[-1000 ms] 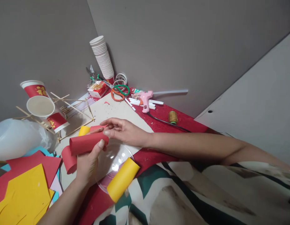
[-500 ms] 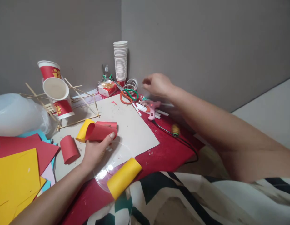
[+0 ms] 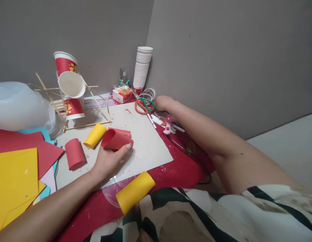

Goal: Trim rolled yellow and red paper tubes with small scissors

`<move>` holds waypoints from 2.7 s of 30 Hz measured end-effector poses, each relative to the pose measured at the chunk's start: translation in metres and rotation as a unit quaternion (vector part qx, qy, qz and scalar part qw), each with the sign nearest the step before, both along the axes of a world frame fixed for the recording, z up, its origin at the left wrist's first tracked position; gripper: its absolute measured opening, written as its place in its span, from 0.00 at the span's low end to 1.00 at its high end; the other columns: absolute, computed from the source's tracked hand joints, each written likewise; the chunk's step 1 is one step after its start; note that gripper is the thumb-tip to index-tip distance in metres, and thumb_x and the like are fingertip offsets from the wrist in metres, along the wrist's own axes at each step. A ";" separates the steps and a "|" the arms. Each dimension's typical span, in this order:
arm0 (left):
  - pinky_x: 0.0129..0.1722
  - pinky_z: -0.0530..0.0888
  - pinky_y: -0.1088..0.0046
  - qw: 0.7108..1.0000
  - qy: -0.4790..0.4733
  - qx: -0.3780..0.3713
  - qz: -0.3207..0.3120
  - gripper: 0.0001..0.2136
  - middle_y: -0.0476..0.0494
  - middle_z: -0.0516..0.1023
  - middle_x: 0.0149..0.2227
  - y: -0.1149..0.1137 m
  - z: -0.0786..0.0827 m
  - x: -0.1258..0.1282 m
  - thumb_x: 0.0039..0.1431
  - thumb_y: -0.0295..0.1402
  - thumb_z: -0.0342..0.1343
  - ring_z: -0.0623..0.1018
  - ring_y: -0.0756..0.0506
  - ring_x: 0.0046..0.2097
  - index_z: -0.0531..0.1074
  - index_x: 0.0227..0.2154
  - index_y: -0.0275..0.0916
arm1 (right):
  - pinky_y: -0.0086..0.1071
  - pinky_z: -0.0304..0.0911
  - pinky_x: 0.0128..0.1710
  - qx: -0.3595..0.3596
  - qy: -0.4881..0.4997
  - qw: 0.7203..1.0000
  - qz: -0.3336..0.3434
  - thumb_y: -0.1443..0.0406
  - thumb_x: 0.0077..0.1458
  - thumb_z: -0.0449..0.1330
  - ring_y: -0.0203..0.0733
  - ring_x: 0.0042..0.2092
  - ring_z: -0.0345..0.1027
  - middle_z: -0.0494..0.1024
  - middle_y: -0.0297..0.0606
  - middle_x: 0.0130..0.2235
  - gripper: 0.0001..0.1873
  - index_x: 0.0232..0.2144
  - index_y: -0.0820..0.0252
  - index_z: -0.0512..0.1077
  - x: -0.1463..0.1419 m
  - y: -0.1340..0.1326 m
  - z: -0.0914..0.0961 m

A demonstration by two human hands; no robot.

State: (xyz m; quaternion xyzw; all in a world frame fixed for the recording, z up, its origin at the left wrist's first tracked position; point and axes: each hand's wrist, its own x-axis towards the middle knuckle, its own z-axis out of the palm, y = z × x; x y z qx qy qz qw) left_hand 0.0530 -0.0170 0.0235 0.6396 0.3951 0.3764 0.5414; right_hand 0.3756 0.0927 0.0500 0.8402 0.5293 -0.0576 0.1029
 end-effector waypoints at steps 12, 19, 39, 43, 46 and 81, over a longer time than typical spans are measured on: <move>0.28 0.70 0.72 0.996 -0.064 -0.055 -0.015 0.13 0.48 0.74 0.23 -0.001 -0.001 0.000 0.49 0.42 0.66 0.71 0.49 0.26 0.74 0.30 0.37 | 0.41 0.69 0.49 0.242 0.103 0.964 0.027 0.60 0.63 0.59 0.45 0.51 0.71 0.73 0.45 0.54 0.17 0.52 0.61 0.71 0.011 -0.017 0.023; 0.31 0.71 0.72 0.986 -0.128 -0.086 -0.054 0.14 0.42 0.79 0.33 0.008 0.016 -0.009 0.51 0.42 0.66 0.74 0.48 0.31 0.77 0.34 0.36 | 0.29 0.68 0.27 0.448 0.194 0.872 0.036 0.69 0.62 0.54 0.35 0.27 0.71 0.77 0.40 0.29 0.11 0.42 0.68 0.75 -0.034 -0.074 0.050; 0.29 0.73 0.77 0.982 -0.181 -0.032 0.040 0.11 0.47 0.78 0.30 0.017 0.033 -0.012 0.48 0.33 0.69 0.74 0.52 0.30 0.79 0.34 0.37 | 0.23 0.69 0.20 0.488 0.635 0.594 0.082 0.61 0.47 0.71 0.31 0.24 0.74 0.76 0.27 0.26 0.15 0.36 0.61 0.74 -0.133 -0.145 0.000; 0.26 0.73 0.79 0.981 -0.177 -0.084 -0.009 0.13 0.44 0.81 0.35 0.020 0.034 -0.011 0.47 0.34 0.69 0.75 0.52 0.30 0.79 0.36 0.35 | 0.23 0.70 0.22 0.478 0.657 0.578 0.081 0.62 0.48 0.70 0.30 0.23 0.73 0.76 0.28 0.26 0.15 0.37 0.61 0.73 -0.136 -0.146 -0.007; 0.27 0.74 0.79 0.974 -0.181 -0.130 -0.044 0.09 0.44 0.80 0.31 0.014 0.032 -0.008 0.46 0.34 0.69 0.74 0.52 0.27 0.79 0.28 0.34 | 0.23 0.71 0.24 0.461 0.685 0.557 0.087 0.63 0.49 0.70 0.30 0.24 0.74 0.77 0.28 0.27 0.13 0.36 0.61 0.73 -0.141 -0.148 -0.011; 0.25 0.75 0.76 0.945 -0.195 -0.245 -0.090 0.22 0.44 0.81 0.26 0.003 0.038 -0.007 0.39 0.46 0.72 0.77 0.49 0.25 0.80 0.35 0.35 | 0.16 0.51 0.12 0.092 0.922 0.372 0.060 0.67 0.41 0.74 0.21 0.16 0.55 0.73 0.28 0.21 0.12 0.28 0.67 0.77 -0.143 -0.145 -0.016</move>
